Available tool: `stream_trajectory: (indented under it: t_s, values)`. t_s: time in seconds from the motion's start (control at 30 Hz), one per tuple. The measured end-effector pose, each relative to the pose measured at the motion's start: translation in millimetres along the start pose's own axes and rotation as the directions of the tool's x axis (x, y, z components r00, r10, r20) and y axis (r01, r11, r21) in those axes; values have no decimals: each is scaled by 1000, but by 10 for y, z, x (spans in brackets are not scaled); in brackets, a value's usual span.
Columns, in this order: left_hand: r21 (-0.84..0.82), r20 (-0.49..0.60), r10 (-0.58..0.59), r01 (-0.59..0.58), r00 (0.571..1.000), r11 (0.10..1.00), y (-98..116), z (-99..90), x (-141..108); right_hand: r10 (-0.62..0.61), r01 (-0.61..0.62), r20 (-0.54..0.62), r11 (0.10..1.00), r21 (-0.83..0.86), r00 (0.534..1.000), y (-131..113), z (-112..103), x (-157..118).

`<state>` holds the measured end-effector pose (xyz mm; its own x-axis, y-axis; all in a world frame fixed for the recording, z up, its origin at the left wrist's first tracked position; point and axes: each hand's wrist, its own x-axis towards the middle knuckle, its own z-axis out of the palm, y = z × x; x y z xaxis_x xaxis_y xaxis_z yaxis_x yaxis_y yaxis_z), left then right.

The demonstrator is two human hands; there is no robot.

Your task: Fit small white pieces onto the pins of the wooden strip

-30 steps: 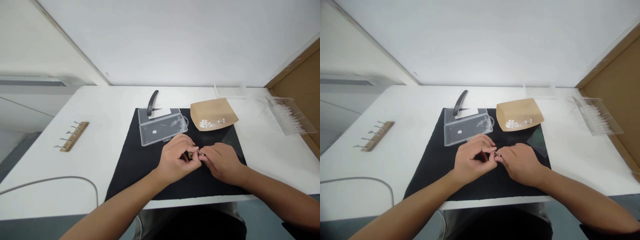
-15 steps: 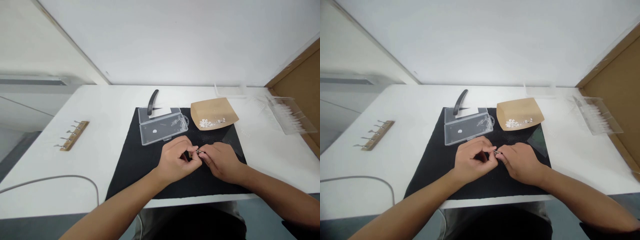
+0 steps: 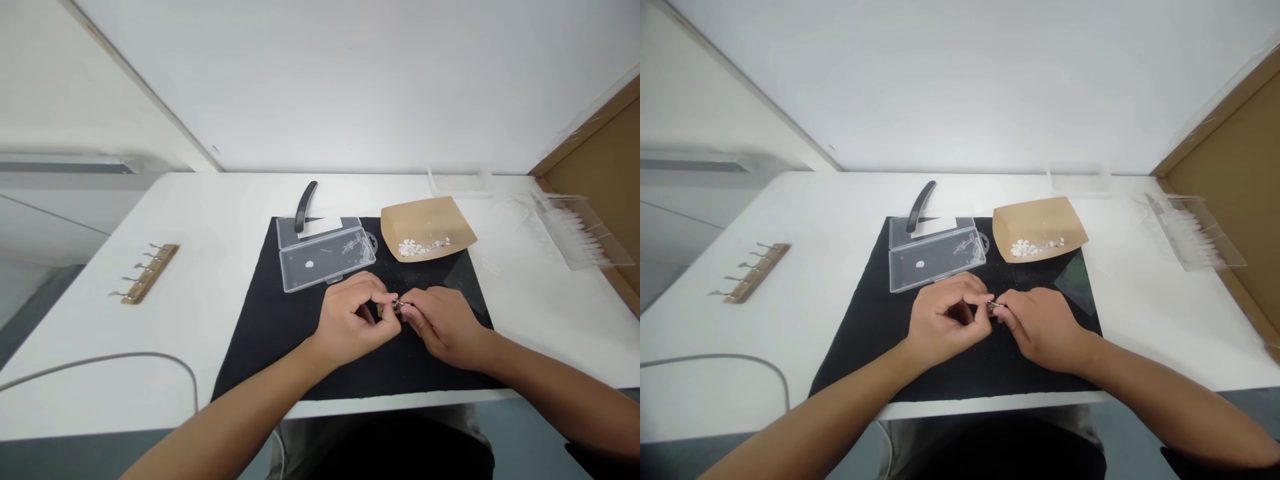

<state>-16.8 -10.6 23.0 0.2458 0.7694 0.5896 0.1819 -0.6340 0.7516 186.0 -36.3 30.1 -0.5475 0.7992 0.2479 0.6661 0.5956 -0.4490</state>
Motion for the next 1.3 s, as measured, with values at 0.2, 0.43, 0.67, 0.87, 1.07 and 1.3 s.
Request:
stream_trajectory:
  t_s: [0.2,0.43,0.67,0.87,1.07,1.3]
  values:
    - [-120,36,-91,95,995,988,10,-16,10,94,-108,65,959,264,993,-20,-66,15]
    - [-213,67,-109,121,992,969,2,-31,21,163,-194,104,846,496,981,-54,-122,18]
    - [-253,100,-115,137,988,958,-12,-54,9,180,-220,126,789,574,976,-61,-141,12]
    - [-307,114,-98,129,989,943,-2,-69,23,175,-213,122,783,584,977,-64,-145,14]
    - [-352,133,-54,98,990,931,-7,-91,32,170,-204,112,796,570,979,-58,-140,0]
    - [-307,107,-67,97,992,947,-6,-77,36,90,-94,26,938,334,996,-4,-100,0]
